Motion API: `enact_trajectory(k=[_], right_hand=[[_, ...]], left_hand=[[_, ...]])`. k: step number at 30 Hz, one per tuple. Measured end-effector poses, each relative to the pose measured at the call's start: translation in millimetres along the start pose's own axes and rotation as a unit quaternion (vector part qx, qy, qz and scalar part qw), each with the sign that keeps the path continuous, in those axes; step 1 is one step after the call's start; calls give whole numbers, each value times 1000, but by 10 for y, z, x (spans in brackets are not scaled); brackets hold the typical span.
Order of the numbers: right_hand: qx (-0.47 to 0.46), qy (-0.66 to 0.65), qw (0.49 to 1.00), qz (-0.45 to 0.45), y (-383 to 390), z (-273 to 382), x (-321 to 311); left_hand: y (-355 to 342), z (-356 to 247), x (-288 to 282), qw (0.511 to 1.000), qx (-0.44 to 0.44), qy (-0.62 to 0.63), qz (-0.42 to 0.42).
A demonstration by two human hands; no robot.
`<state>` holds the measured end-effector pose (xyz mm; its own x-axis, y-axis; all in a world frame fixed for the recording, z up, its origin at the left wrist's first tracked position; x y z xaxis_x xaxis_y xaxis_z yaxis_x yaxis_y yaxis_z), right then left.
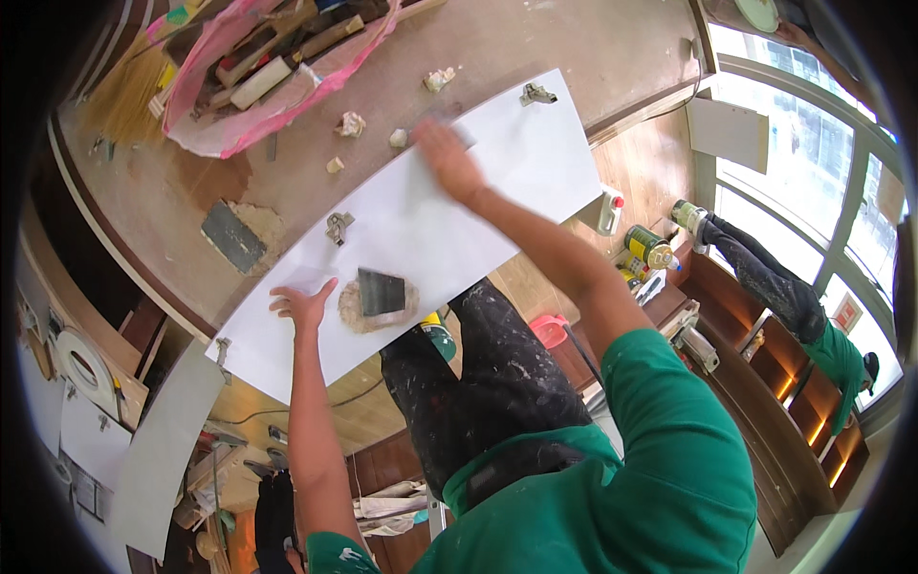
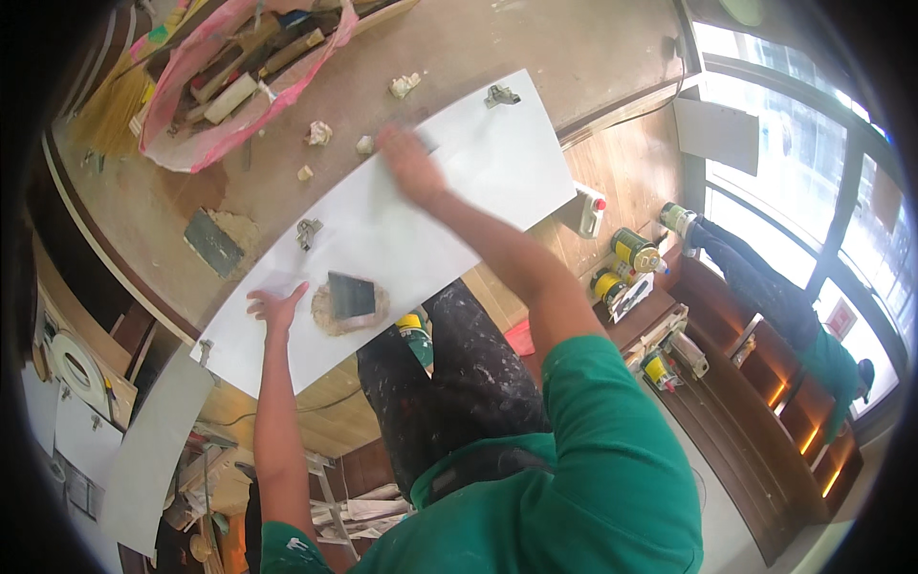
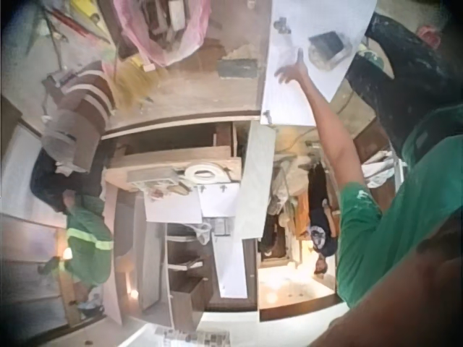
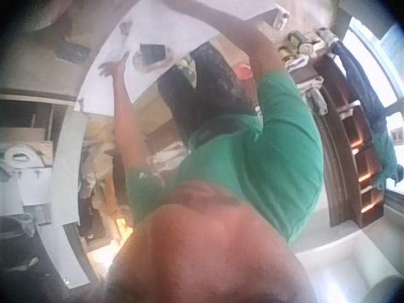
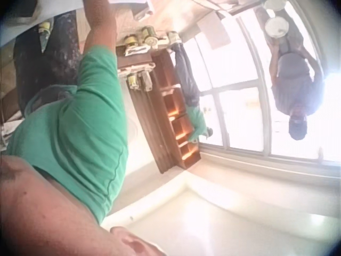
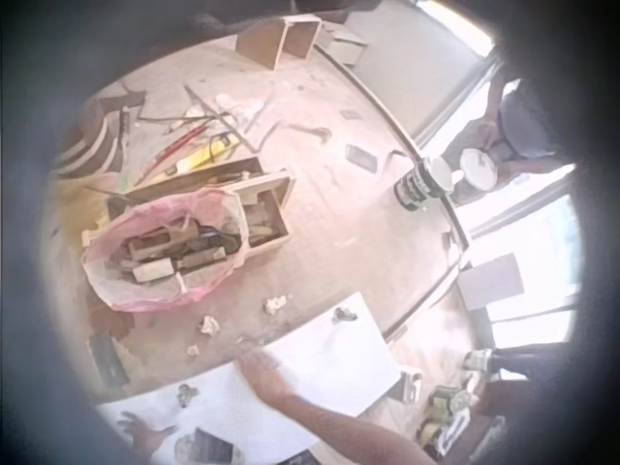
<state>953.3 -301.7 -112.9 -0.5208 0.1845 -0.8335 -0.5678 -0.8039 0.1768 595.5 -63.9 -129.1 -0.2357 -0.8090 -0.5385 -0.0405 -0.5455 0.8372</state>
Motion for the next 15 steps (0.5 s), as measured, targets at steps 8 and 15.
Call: enact_trajectory(k=[8,15], right_hand=[[5,-16,1000,-9,179,-920,-616],[-51,57,996,54,52,-253,-269]], left_hand=[[-17,-90,79,999,-34,-37,-11],[-44,-139,53,998,-39,-43,-25]])
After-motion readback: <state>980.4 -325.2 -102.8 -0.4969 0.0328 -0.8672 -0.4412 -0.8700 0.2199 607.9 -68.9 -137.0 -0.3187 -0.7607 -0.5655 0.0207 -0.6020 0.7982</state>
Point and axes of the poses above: each hand's wrist, its own y-axis away from the middle knuckle, its own x-axis out of the palm, z = x × y, the point moved 4 cm from there along -y, towards the middle knuckle, and after that the axes turned 14 degrees about -y, right-handed, at the moved point
